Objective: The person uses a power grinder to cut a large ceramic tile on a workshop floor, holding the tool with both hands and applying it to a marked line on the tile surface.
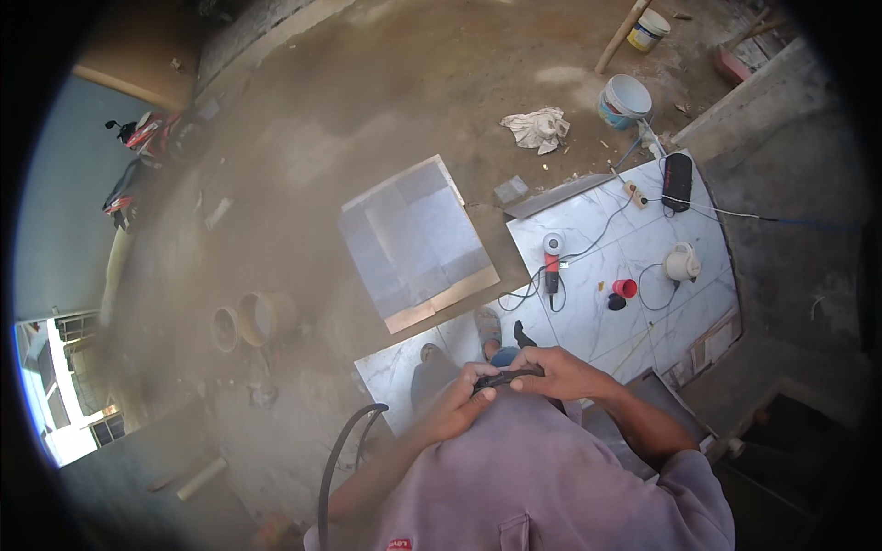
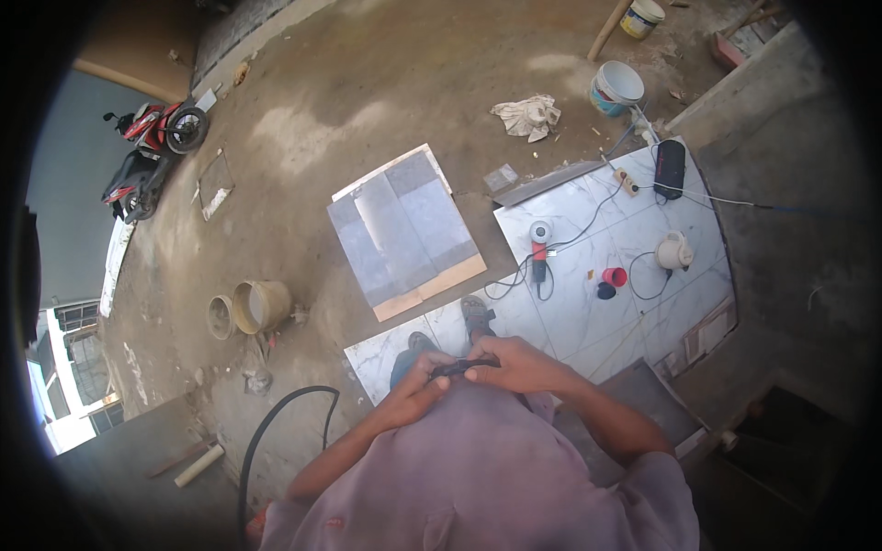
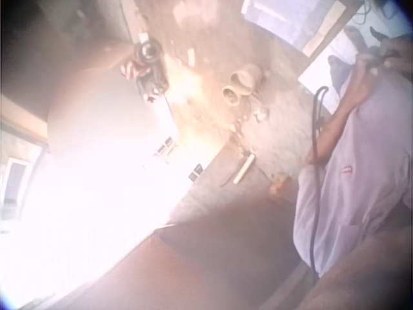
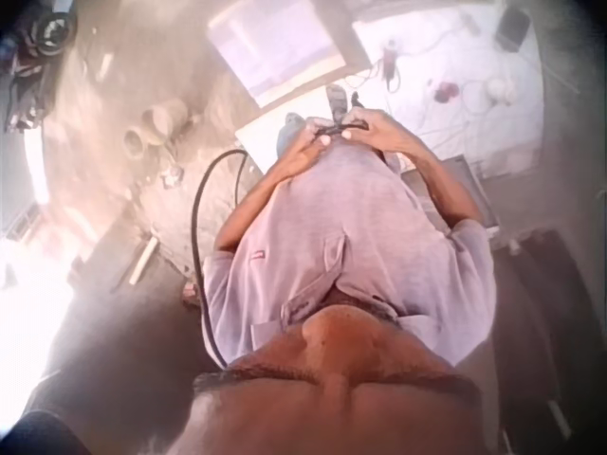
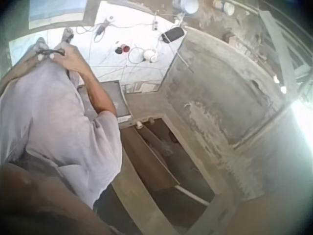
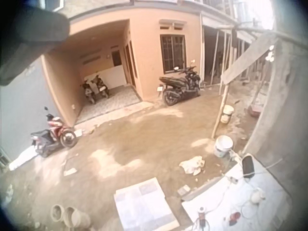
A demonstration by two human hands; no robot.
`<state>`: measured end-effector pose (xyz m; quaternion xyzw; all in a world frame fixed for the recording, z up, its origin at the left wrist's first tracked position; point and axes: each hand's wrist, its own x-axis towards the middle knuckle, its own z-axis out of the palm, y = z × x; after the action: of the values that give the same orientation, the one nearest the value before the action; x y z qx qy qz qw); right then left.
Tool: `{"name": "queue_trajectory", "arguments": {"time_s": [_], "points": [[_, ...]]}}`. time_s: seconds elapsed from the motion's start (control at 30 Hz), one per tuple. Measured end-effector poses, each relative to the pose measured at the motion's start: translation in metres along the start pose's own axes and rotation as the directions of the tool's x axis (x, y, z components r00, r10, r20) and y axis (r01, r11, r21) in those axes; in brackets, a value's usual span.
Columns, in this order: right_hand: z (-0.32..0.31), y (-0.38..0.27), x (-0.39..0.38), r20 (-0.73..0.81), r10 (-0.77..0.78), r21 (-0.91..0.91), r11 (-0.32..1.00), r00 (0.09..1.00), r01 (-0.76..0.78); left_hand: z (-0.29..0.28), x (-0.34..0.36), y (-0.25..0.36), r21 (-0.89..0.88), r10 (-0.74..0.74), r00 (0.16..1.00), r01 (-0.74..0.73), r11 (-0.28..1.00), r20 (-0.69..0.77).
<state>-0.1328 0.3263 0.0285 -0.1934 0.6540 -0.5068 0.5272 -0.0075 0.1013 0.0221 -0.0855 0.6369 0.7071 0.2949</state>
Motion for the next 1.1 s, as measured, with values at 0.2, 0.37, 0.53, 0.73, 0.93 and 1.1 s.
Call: {"name": "queue_trajectory", "arguments": {"time_s": [0.2,0.37,0.53,0.73,0.93,1.1], "points": [[0.000,-0.001,0.007,0.043,0.014,0.014,1.000,0.999,-0.015,-0.006,-0.001,0.009,0.209,0.004,1.000,-0.004,0.978,0.002],[0.000,0.001,0.015,0.136,-0.012,-0.103,0.994,0.991,0.026,-0.003,0.006,0.037,0.478,-0.237,0.970,0.184,0.859,0.052],[0.008,0.005,0.023,0.134,0.052,-0.125,0.991,0.990,-0.035,-0.005,0.004,0.028,0.339,-0.171,0.984,0.142,0.930,0.057],[0.025,0.014,0.033,0.126,0.047,-0.213,0.977,0.991,-0.019,0.001,0.003,0.002,0.245,0.014,0.999,-0.005,0.969,-0.035],[0.029,0.018,0.033,0.207,0.016,-0.133,0.991,0.978,0.012,-0.003,-0.013,-0.018,-0.075,-0.054,0.991,0.045,0.996,-0.124],[0.028,0.006,0.034,0.287,0.066,-0.199,0.980,0.956,-0.008,-0.017,-0.029,-0.023,0.004,-0.093,0.977,0.095,0.995,-0.194]]}}
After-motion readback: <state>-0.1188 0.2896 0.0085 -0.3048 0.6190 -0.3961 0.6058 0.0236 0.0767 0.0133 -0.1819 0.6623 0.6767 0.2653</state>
